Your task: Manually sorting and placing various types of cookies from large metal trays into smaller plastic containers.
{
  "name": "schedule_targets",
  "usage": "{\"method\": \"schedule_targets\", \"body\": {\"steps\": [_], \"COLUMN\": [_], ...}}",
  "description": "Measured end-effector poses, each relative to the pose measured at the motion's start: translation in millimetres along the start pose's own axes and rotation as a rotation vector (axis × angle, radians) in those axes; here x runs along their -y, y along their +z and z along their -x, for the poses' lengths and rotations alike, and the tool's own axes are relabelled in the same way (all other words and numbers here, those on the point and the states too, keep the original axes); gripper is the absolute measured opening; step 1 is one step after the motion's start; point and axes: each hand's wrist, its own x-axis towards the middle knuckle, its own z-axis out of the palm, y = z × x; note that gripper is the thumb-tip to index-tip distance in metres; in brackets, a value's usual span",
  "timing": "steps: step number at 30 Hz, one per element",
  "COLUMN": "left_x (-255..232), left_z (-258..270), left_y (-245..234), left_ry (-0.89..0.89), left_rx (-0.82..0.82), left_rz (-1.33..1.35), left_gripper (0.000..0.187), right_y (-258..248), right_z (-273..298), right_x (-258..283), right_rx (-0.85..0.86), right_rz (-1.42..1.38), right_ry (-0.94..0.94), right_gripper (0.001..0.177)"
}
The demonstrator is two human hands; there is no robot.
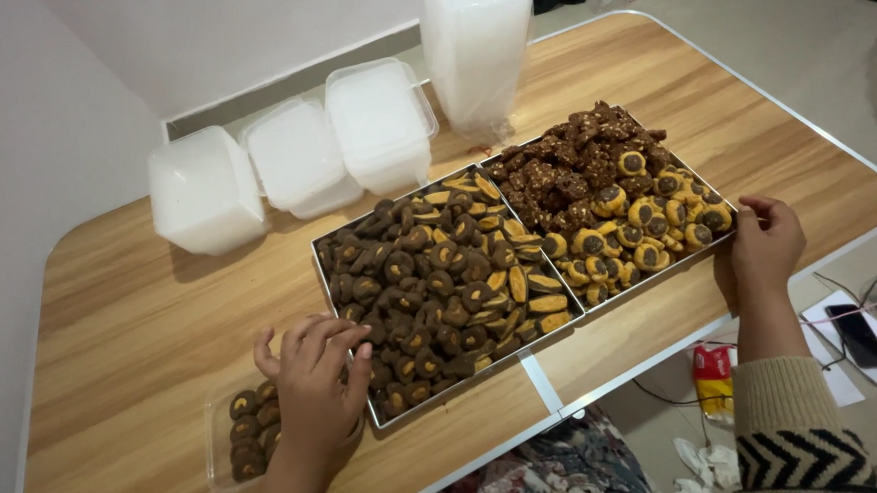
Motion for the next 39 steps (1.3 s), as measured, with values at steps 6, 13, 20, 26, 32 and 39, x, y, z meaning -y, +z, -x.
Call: {"method": "schedule_targets", "body": {"steps": [6,13,20,26,32,39], "left_x": [-1,-4,6,4,3,5], "left_z": [1,0,5,2,0,2], "left_y": [0,-2,7,5,4,5], "left_ry": [-0.013,-0.053,-0.005,0.003,0.021,0.005], "left_rx": [-0.001,0.060,-0.017,0.013,0.020,0.047], "left_rz": [0.011,0.040,-0.014,-0.021,-0.020,0.016], "left_gripper": [0.015,0.015,0.013,0.015,0.015,0.014], "right_y": [4,6,6,6,3,5], "right_z": [-4,-9,-8,-10,-5,-8], "right_x": [-16,-33,-31,-33,-20,-33], "right_rx": [-0.004,-0.006,-0.010,0.003,0.011,0.000], "right_rz": [-0.015,0.002,0.006,0.036,0.014,-0.002], "right_ry": [-0.007,-0.074,-0.079,-0.094,-0.061,-0.096], "right_gripper": [0.016,0.014,0.015,0.016,0.015,0.017]}}
